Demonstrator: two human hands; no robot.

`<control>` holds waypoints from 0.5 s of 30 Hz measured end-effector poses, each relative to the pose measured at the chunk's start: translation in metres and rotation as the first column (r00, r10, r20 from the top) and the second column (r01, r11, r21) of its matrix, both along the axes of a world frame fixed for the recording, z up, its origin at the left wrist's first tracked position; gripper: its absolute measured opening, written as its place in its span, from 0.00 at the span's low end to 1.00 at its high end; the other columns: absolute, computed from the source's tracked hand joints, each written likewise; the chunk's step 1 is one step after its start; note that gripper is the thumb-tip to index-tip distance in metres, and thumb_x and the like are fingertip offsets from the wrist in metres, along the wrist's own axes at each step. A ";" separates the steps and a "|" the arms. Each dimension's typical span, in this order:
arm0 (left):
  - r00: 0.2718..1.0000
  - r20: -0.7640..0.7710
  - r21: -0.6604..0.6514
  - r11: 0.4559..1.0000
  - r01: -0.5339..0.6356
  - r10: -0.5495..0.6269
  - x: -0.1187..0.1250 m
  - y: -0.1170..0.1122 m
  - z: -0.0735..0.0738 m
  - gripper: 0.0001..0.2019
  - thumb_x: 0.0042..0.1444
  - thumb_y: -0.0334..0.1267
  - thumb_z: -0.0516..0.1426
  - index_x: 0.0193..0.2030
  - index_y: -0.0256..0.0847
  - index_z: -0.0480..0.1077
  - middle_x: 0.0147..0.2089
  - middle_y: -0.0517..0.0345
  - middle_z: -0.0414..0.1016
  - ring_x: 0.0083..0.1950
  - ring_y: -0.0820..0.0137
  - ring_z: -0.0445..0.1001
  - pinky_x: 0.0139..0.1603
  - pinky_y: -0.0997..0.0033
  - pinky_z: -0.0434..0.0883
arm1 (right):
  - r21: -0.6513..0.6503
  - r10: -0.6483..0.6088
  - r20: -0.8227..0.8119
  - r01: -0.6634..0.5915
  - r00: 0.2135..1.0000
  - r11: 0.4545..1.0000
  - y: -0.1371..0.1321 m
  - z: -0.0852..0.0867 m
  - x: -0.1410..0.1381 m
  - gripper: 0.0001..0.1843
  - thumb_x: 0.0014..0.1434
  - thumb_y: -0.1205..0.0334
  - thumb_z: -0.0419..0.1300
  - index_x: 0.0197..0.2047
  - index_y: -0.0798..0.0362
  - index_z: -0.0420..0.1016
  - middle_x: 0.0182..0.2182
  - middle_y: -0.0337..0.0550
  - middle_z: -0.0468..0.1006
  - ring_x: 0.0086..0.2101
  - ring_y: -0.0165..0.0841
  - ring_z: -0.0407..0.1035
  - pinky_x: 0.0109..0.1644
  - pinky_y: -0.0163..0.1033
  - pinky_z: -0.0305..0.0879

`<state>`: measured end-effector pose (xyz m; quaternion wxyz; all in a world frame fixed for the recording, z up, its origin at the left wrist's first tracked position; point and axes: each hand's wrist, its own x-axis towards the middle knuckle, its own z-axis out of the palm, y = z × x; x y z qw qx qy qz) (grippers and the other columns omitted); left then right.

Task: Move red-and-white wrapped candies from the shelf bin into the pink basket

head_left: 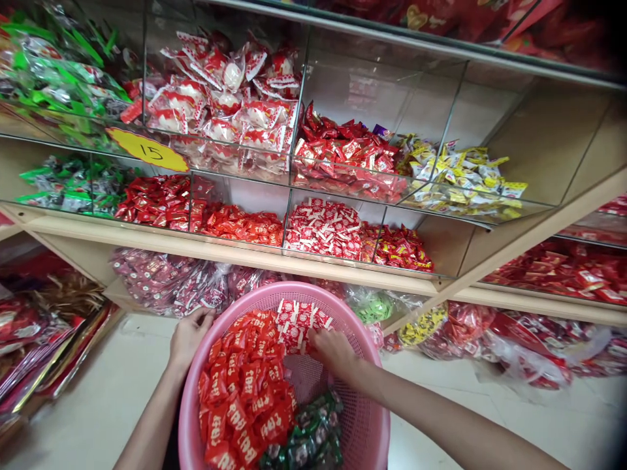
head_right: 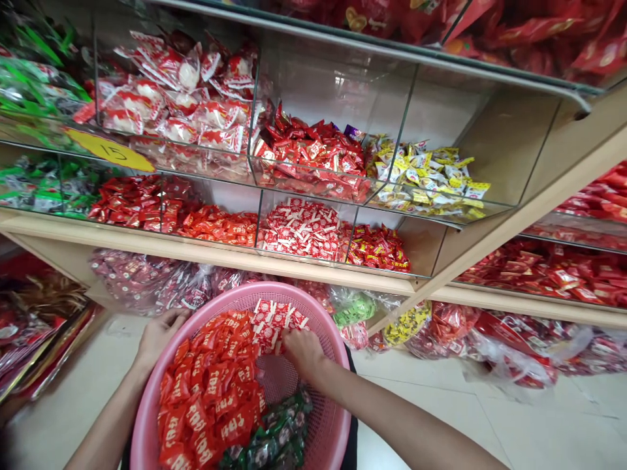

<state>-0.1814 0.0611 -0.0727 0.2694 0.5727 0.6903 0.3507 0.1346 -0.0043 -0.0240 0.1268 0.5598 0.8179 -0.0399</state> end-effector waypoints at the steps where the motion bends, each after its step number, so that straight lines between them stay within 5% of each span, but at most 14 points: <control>1: 1.000 0.000 0.001 1.000 0.000 0.000 0.000 0.000 -0.001 0.15 0.47 0.48 0.53 0.35 0.42 0.74 0.30 0.58 0.80 0.30 0.67 0.75 0.31 0.75 0.68 | -0.004 -0.006 0.000 0.006 1.000 1.000 0.001 0.001 0.000 0.14 0.57 0.63 0.56 0.46 0.58 0.68 0.33 0.50 0.77 0.34 0.38 0.73 0.33 0.37 0.69; 15: 0.999 0.026 -0.028 0.999 -0.020 0.021 0.000 0.000 -0.001 0.13 0.46 0.47 0.54 0.33 0.42 0.74 0.26 0.59 0.79 0.29 0.67 0.75 0.31 0.75 0.68 | -0.047 -0.038 -0.015 0.038 0.999 0.998 -0.001 0.021 -0.006 0.18 0.55 0.56 0.59 0.46 0.57 0.69 0.37 0.50 0.76 0.37 0.41 0.72 0.35 0.39 0.66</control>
